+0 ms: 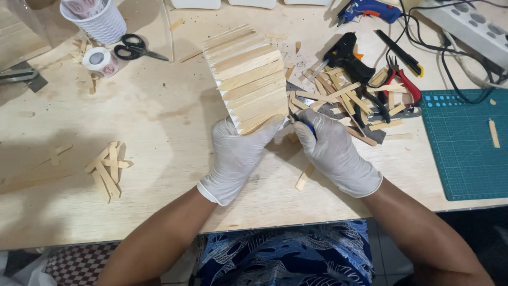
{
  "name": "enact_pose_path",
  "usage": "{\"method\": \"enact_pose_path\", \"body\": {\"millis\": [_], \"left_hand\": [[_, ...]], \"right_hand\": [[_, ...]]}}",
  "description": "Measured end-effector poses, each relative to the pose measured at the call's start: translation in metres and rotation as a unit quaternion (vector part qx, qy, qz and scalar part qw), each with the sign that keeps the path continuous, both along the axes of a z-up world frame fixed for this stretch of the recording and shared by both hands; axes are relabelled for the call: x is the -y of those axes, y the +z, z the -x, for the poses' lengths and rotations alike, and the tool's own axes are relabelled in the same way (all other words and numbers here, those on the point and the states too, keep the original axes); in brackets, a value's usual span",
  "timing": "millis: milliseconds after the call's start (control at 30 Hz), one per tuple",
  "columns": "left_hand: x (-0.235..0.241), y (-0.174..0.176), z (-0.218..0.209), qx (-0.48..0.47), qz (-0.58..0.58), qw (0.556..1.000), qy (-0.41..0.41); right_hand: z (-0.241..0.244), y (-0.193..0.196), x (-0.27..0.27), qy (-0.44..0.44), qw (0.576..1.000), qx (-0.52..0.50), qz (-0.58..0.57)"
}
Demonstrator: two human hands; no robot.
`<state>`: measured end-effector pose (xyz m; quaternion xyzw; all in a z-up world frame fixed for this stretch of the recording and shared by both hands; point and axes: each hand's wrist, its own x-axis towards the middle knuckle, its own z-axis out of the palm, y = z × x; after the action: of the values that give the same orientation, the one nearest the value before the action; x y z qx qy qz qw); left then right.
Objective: Gluing popsicle sticks to a plastic container and trimming them to size using a utility knife.
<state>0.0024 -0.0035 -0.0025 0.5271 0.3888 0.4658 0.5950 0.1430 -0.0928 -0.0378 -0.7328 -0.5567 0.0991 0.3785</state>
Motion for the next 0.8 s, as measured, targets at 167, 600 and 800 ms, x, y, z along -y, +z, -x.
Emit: {"method": "enact_pose_path", "body": {"millis": [167, 600, 800], "left_hand": [[0.005, -0.005, 0.0, -0.003, 0.024, 1.0, -0.002], [-0.015, -0.004, 0.002, 0.036, 0.017, 0.999, 0.0], [-0.024, 0.007, 0.005, -0.005, -0.024, 0.999, -0.025]], "right_hand": [[-0.019, -0.031, -0.001, -0.02, 0.999, 0.034, -0.023], [-0.022, 0.005, -0.009, -0.093, 0.993, 0.061, -0.046], [-0.075, -0.01, -0.006, -0.175, 0.924, 0.337, -0.042]]}}
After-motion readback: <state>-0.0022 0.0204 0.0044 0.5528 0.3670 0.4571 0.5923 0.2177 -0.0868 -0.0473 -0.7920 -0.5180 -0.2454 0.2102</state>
